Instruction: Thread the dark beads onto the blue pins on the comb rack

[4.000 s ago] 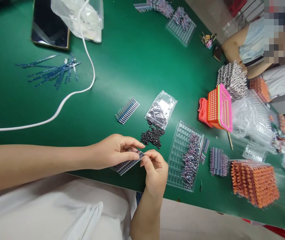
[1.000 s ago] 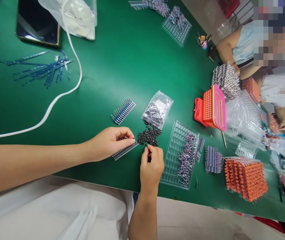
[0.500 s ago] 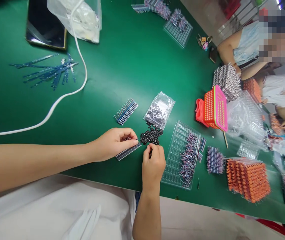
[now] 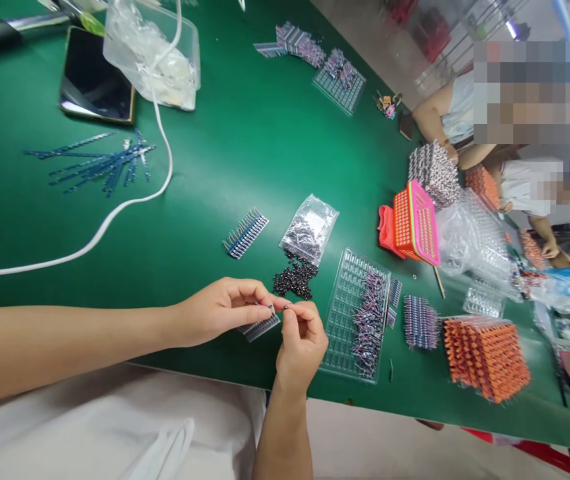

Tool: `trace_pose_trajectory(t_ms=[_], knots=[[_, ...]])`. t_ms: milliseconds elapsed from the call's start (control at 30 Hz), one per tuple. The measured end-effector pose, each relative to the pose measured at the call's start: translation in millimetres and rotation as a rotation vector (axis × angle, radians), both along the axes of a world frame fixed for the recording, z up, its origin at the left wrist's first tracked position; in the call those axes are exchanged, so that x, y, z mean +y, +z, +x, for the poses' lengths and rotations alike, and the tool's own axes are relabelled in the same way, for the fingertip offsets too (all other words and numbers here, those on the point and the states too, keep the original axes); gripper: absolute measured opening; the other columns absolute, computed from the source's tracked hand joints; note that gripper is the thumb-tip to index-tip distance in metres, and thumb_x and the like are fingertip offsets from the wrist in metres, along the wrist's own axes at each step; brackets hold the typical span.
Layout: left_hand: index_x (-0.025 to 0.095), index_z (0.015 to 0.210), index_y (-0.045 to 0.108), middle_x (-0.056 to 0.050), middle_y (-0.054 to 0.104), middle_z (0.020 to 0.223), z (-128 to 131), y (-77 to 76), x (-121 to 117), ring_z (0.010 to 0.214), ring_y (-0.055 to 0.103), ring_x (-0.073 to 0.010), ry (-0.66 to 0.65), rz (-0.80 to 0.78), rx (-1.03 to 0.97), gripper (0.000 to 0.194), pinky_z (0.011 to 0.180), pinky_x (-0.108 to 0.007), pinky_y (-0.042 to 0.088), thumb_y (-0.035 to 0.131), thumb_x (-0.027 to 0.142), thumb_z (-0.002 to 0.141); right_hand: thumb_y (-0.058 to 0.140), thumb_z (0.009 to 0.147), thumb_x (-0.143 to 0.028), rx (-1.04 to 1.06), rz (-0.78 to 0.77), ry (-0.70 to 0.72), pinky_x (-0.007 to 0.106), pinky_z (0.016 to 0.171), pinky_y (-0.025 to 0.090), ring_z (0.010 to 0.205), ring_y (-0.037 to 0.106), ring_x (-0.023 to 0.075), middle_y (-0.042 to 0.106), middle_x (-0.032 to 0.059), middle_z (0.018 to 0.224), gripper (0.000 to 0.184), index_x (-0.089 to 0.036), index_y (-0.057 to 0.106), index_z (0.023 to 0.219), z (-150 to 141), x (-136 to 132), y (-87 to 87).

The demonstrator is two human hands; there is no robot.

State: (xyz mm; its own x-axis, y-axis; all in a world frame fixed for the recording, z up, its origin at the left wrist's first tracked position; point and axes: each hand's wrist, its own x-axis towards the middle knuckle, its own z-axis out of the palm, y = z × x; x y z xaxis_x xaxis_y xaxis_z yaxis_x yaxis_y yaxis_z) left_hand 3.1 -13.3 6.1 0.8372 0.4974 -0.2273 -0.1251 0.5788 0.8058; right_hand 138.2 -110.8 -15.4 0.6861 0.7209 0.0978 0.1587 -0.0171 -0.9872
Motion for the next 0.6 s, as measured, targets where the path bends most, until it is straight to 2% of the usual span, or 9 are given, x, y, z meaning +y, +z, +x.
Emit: trace_pose_trajectory(t_ms=[133,300,600], knots=[[0.018,0.083,0.065,-0.007,0.075,0.113,-0.8,0.8,-1.7,0.116,0.065,-0.0204,0.007,-0.023,-0.002,0.013,0.104,-0.035,0.048,0.068,0.030,0.084,0.068,0.084,-0.023,-0.270,0.032,-0.098,0.030,0.067,0.048,0.075,0.058,0.0153,0.058,0.0007,0.079,0.004,-0.021,0.065,0.082,-7.3,-1.9,0.6],[0.017,0.085,0.064,-0.009,0.074,0.115,-1.7,-1.7,-4.7,0.112,0.066,-0.0208,0.011,0.037,-0.008,0.012,0.099,-0.035,0.052,0.067,0.029,0.086,0.065,0.087,-0.021,-0.446,-0.007,-0.096,0.030,0.067,0.050,0.077,0.060,0.0156,0.059,0.0019,0.082,0.001,-0.021,0.064,0.087,-9.8,-6.4,2.3],[0.016,0.088,0.064,-0.009,0.073,0.109,-4.4,-1.8,-0.8,0.105,0.067,-0.0198,0.030,0.444,0.018,0.009,0.095,-0.033,0.050,0.059,0.022,0.091,0.065,0.088,-0.021,-0.415,0.041,-0.060,0.028,0.066,0.052,0.078,0.059,0.0138,0.058,0.0016,0.083,0.004,-0.019,0.061,0.087,-10.5,-3.8,-0.7]])
